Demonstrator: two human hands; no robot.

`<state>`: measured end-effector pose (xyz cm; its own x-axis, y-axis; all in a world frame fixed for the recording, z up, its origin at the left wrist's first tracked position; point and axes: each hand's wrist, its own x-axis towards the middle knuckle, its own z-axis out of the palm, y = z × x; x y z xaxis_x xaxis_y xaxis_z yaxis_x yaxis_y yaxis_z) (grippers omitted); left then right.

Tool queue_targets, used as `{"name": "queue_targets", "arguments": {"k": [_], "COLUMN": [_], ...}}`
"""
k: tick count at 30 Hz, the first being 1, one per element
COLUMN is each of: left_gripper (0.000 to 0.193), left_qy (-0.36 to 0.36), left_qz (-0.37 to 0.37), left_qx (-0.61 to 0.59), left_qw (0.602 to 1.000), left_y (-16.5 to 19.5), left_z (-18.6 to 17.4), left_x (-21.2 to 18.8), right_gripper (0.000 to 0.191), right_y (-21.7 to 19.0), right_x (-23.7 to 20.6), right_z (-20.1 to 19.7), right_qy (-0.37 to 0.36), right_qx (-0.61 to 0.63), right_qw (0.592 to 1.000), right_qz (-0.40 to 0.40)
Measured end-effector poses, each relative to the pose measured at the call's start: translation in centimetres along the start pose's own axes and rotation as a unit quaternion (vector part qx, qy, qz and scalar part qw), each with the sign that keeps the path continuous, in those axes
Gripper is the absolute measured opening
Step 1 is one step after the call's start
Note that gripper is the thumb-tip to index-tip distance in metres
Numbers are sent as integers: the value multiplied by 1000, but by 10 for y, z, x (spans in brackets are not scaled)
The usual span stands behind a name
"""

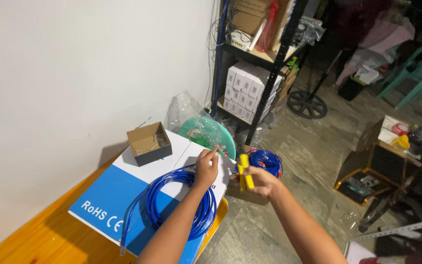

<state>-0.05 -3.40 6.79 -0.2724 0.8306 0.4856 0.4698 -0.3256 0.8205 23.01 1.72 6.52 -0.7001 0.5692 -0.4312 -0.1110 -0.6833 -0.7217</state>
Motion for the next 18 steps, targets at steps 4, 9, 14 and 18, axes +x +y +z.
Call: {"name": "queue_targets", "arguments": {"k": [4,9,14,18], "left_gripper": [26,15,15,16], "left_qy": [-8,-39,-45,-31], "left_qz": [-8,27,16,10], "left_qx": [-1,147,123,67], "left_qw": [1000,988,991,997], "left_y": [-3,-15,-8,14], "left_z": [5,13,7,-2], "left_x": [-2,2,5,0], "right_gripper": [44,30,32,34], "right_y": [1,0,9,25], "right_x": [-9,-16,-10,7], "right_z": [-6,-5,-8,-22], "right_qy": [32,108,89,108], "right_qx": [76,-34,-162,-173], "right_qw": [997,993,978,976], "right_qz": [-14,41,93,75]}}
